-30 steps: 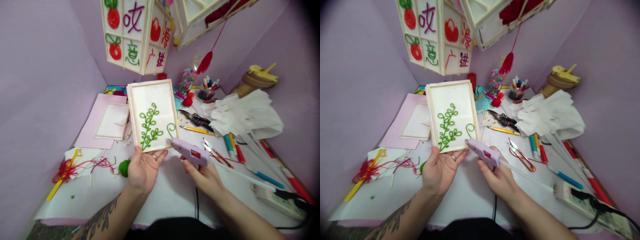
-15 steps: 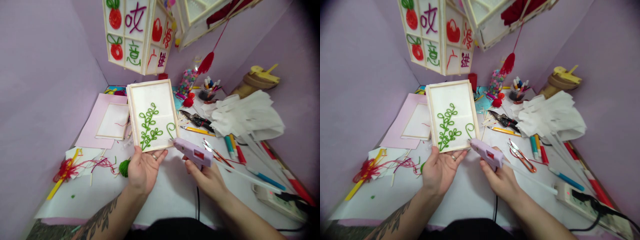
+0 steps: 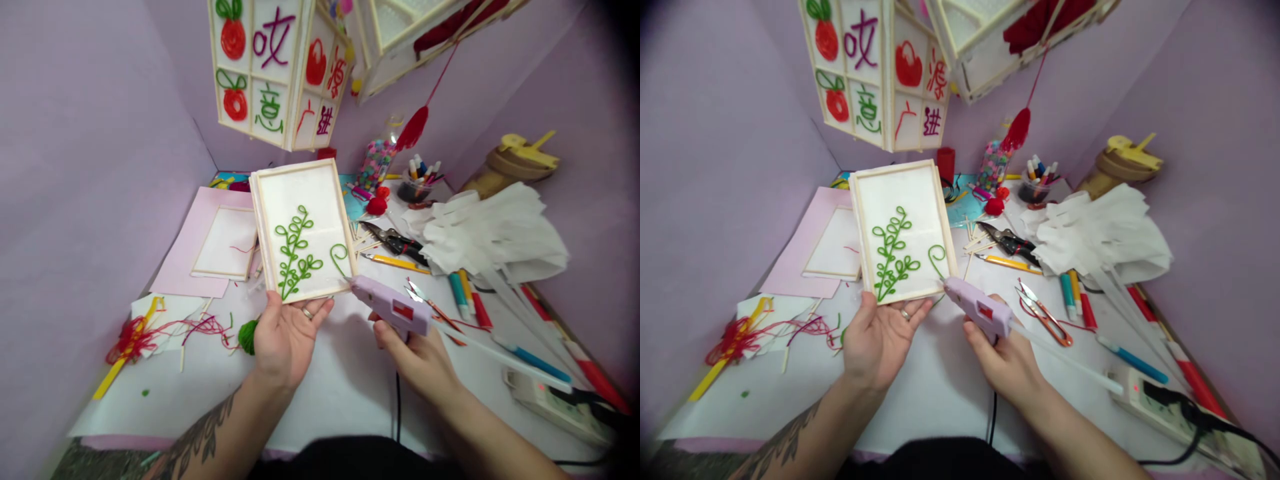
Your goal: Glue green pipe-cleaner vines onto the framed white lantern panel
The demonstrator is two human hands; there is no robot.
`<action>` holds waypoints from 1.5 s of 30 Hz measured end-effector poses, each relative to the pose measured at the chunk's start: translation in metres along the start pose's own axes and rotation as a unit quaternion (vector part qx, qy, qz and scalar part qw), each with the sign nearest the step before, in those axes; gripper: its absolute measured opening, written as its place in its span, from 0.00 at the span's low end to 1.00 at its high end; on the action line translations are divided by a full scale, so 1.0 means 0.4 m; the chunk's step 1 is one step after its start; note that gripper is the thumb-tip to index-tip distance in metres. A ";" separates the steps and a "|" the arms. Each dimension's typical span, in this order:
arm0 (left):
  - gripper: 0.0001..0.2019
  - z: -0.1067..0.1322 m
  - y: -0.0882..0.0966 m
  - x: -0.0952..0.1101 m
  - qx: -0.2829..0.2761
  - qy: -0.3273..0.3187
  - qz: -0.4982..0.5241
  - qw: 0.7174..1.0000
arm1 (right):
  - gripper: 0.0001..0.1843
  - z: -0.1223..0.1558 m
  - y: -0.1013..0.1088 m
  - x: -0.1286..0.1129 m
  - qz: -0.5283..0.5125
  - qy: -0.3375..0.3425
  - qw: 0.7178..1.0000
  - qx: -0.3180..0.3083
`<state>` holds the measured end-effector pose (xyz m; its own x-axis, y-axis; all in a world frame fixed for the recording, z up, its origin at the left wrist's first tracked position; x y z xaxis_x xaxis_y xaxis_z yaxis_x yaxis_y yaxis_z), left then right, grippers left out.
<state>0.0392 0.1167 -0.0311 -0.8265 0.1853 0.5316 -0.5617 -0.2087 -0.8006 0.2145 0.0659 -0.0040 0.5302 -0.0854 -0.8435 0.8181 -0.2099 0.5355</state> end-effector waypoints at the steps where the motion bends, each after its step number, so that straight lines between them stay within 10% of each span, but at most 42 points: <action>1: 0.23 -0.001 0.001 0.000 0.002 0.000 0.000 1.000 | 0.11 0.000 0.000 -0.001 0.002 0.002 1.000 0.000; 45: 0.24 0.000 -0.001 0.003 0.008 0.003 0.009 1.000 | 0.13 -0.001 0.009 0.001 0.004 -0.011 1.000 0.012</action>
Point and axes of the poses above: each hand's wrist, its own z-axis away from the middle knuckle, its own y-axis out of the back of the hand, x = y × z, the point moved 10 cm from there along -z, towards the middle knuckle, and after that the axes turned 10 degrees about -y, right-handed, at the moved point
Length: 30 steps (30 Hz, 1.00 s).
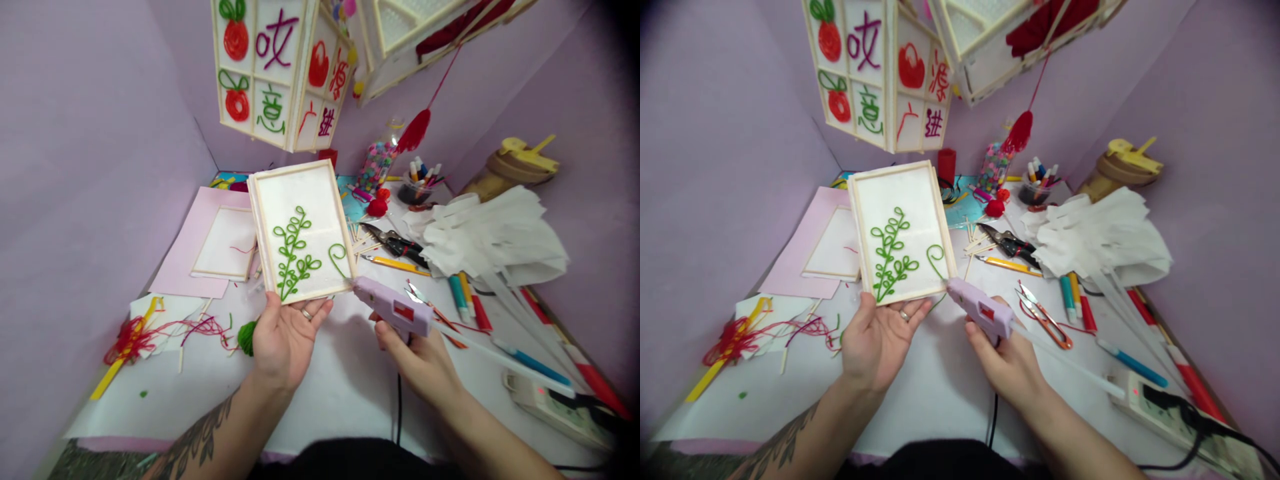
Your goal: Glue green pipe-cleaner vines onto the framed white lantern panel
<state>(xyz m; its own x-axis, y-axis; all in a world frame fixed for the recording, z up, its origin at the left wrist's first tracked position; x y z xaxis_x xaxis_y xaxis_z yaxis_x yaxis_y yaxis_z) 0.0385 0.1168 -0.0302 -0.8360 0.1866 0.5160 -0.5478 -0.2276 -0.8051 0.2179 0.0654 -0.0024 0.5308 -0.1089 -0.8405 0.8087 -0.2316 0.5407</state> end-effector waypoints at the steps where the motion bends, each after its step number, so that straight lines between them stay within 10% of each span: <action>1: 0.24 0.000 0.000 0.000 0.000 0.000 -0.001 1.000 | 0.13 0.000 0.000 -0.001 -0.002 0.002 1.000 -0.001; 30: 0.23 0.007 -0.001 -0.018 -0.003 0.016 -0.004 1.000 | 0.08 0.021 0.014 -0.006 -0.069 0.051 0.996 -0.011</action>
Point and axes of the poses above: each hand's wrist, its own z-axis away from the middle knuckle, its own y-axis out of the back of the hand, x = y × z, the point moved 10 cm from there along -z, towards the middle knuckle, and after that the axes turned 10 degrees about -y, right-handed, at the moved point
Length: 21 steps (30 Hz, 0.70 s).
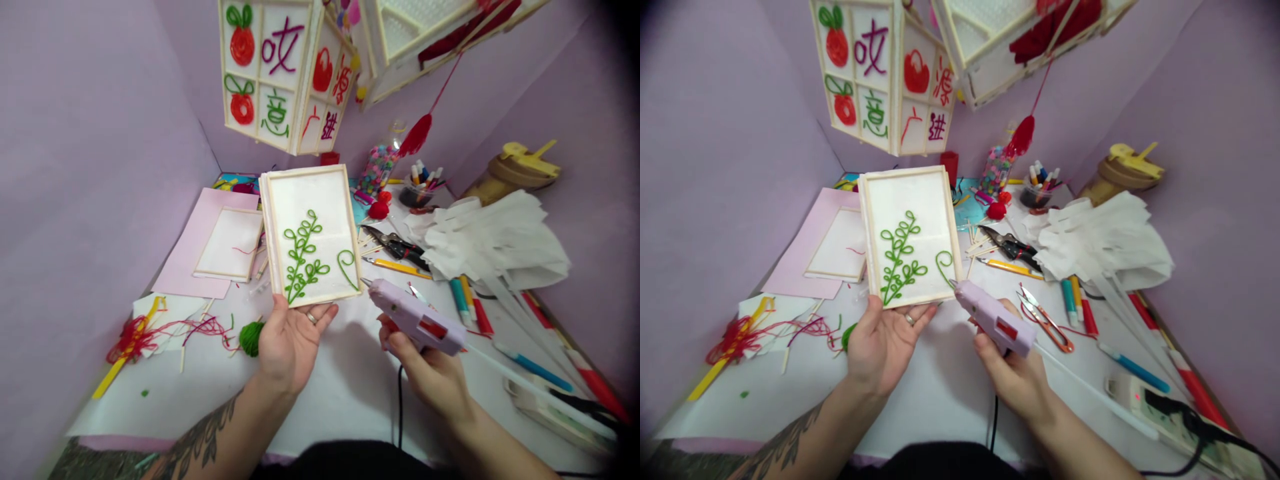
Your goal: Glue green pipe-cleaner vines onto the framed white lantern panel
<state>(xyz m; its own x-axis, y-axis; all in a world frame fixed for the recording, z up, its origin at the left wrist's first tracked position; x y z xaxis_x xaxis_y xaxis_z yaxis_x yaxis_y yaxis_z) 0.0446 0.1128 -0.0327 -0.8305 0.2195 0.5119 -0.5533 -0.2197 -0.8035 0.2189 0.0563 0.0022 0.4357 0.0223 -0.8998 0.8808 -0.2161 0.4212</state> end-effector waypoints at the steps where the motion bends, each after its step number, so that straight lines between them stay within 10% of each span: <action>1: 0.23 0.000 -0.001 0.000 -0.001 0.000 0.001 1.000 | 0.08 0.002 0.002 0.000 -0.010 0.000 1.000 0.000; 13: 0.22 -0.018 0.007 0.020 -0.002 -0.008 0.000 1.000 | 0.17 0.001 -0.021 -0.122 0.213 0.207 0.955 -0.015; 21: 0.20 -0.034 0.022 0.036 0.016 -0.014 -0.019 1.000 | 0.24 0.020 0.089 0.086 0.486 0.052 0.872 0.015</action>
Point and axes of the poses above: each hand's wrist, its own z-axis away from the middle knuckle, its own y-axis out of the back of the hand, x = y × z, the point moved 10 cm from there along -z, towards the middle knuckle, and after that the axes turned 10 degrees about -y, right-handed, at the moved point
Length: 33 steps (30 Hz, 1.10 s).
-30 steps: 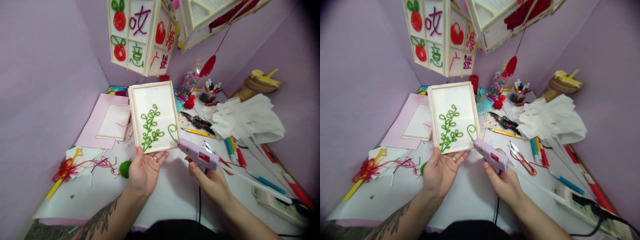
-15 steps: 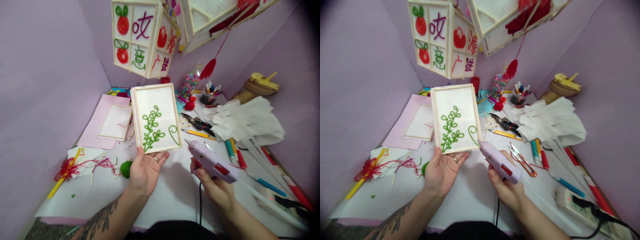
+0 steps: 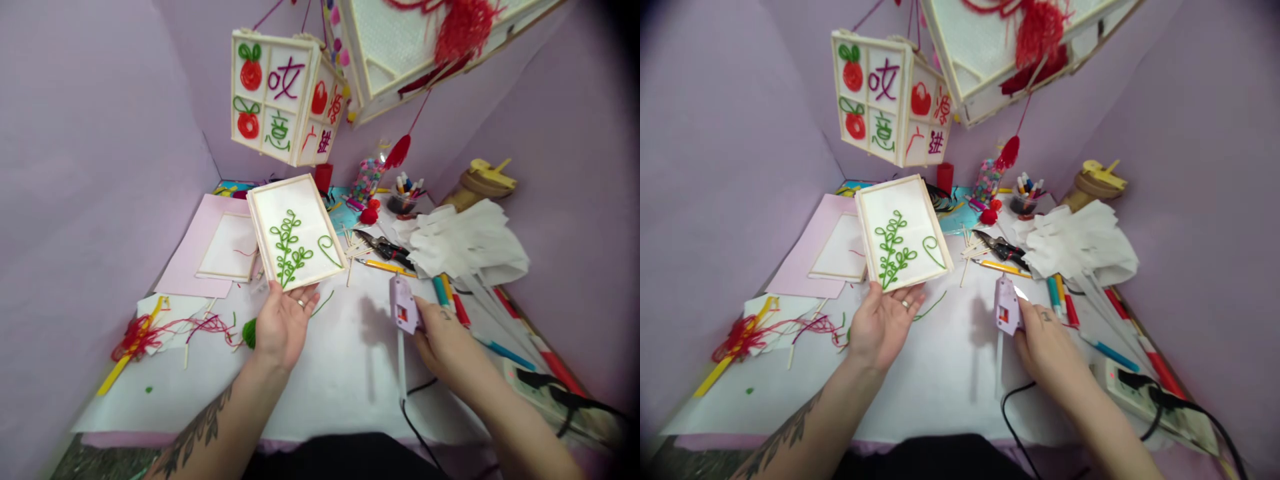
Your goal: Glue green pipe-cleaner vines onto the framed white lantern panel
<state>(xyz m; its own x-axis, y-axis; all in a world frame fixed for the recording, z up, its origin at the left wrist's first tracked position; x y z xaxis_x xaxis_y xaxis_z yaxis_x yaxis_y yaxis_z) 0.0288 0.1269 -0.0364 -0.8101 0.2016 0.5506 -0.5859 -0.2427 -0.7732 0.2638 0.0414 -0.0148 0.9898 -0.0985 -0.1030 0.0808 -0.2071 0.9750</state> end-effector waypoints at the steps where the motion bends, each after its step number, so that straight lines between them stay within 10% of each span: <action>1: 0.20 0.001 -0.001 -0.001 -0.003 0.000 -0.001 1.000 | 0.23 0.012 -0.025 0.012 0.025 0.004 1.000 -0.017; 7: 0.19 0.004 -0.005 -0.005 -0.007 -0.005 -0.007 1.000 | 0.22 0.013 -0.033 -0.008 0.062 0.007 0.996 -0.064; 11: 0.18 0.000 -0.008 -0.002 -0.016 -0.002 -0.008 1.000 | 0.14 -0.047 0.028 -0.163 -0.043 0.090 0.988 -0.120; 14: 0.19 -0.005 -0.013 0.006 -0.022 0.003 -0.017 1.000 | 0.14 -0.080 -0.005 -0.298 -0.091 0.182 0.953 -0.225; 19: 0.18 -0.009 -0.022 0.017 -0.025 0.004 -0.031 0.999 | 0.14 -0.152 -0.104 -0.352 -0.024 0.163 0.958 -0.234; 24: 0.17 -0.010 -0.019 0.019 -0.025 -0.006 -0.031 0.999 | 0.07 -0.164 -0.128 -0.299 0.002 0.163 0.954 -0.251; 33: 0.18 -0.009 -0.016 0.017 -0.023 0.000 -0.024 0.999 | 0.05 -0.229 0.045 -0.067 -0.157 0.021 0.967 -0.199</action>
<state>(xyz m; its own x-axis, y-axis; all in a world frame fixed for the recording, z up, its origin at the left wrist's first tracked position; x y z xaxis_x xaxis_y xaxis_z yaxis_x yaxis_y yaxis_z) 0.0271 0.1333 -0.0287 -0.7814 0.2116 0.5871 -0.6221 -0.1882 -0.7600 0.2496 0.1294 0.0234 0.9121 -0.0512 -0.4067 0.4092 0.1715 0.8962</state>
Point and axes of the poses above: each hand's wrist, its own z-axis away from the middle knuckle, its own y-axis out of the back of the hand, x = y × z, the point moved 10 cm from there along -z, towards the middle knuckle, and after that the axes turned 10 degrees about -y, right-handed, at the moved point
